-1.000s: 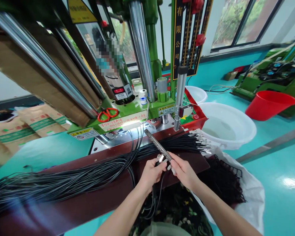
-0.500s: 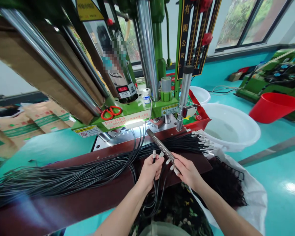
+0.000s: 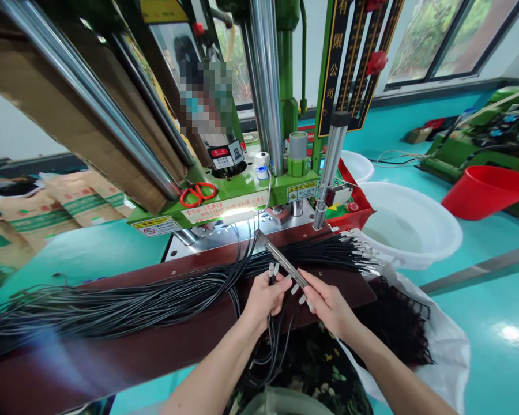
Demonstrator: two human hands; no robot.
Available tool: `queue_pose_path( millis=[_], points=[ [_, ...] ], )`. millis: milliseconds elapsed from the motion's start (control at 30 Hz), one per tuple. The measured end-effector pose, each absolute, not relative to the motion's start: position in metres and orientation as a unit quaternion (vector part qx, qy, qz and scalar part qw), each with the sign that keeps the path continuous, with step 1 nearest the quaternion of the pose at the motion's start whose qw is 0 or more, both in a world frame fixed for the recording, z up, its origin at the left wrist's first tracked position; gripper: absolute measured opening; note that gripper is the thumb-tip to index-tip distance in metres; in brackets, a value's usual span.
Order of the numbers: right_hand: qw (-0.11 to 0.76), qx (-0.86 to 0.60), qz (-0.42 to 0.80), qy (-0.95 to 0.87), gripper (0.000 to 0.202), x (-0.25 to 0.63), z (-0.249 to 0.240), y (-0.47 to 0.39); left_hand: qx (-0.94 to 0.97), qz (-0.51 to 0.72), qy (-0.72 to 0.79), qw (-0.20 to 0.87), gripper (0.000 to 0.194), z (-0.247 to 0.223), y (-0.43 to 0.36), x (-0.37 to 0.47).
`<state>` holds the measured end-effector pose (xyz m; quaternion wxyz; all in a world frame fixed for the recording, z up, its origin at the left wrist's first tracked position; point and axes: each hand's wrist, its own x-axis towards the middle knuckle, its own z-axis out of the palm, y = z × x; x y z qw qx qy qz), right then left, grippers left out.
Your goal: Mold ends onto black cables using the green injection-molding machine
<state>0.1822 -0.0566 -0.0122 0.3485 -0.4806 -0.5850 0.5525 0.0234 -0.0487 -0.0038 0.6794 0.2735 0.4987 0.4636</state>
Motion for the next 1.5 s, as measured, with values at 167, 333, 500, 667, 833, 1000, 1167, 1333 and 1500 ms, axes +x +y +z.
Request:
queue_pose_path(
  millis=[167, 333, 500, 667, 833, 1000, 1167, 1333, 1500],
  points=[
    [0.357, -0.486, 0.580, -0.548, 0.053, 0.178, -0.010, -0.058, 0.294, 0.494, 0.497, 0.650, 0.040, -0.005, -0.053, 0.025],
    [0.372, -0.501, 0.653, -0.429, 0.058, 0.177, -0.008, -0.055, 0.283, 0.521, 0.508, 0.625, 0.035, -0.005, -0.053, 0.022],
    [0.351, -0.500, 0.658, -0.439, 0.059, 0.183, -0.015, -0.050, 0.279, 0.500, 0.505, 0.646, 0.035, -0.006, -0.052, 0.020],
    [0.345, -0.503, 0.649, -0.455, 0.061, 0.185, -0.016, -0.048, 0.261, 0.514, 0.505, 0.642, 0.039, -0.007, -0.051, 0.019],
    [0.344, -0.489, 0.652, -0.466, 0.055, 0.187, -0.013, -0.048, 0.244, 0.519, 0.498, 0.651, 0.041, -0.006, -0.051, 0.017],
    [0.349, -0.471, 0.655, -0.476, 0.054, 0.187, -0.014, -0.048, 0.241, 0.521, 0.492, 0.655, 0.042, -0.006, -0.051, 0.016],
    [0.349, -0.457, 0.625, -0.528, 0.050, 0.186, -0.013, -0.050, 0.242, 0.518, 0.496, 0.654, 0.041, -0.006, -0.052, 0.015],
    [0.335, -0.473, 0.544, -0.607, 0.049, 0.184, -0.006, -0.052, 0.253, 0.518, 0.509, 0.639, 0.042, -0.006, -0.053, 0.015],
    [0.335, -0.476, 0.564, -0.586, 0.051, 0.183, -0.004, -0.054, 0.282, 0.521, 0.518, 0.617, 0.040, -0.009, -0.051, 0.012]
  ],
)
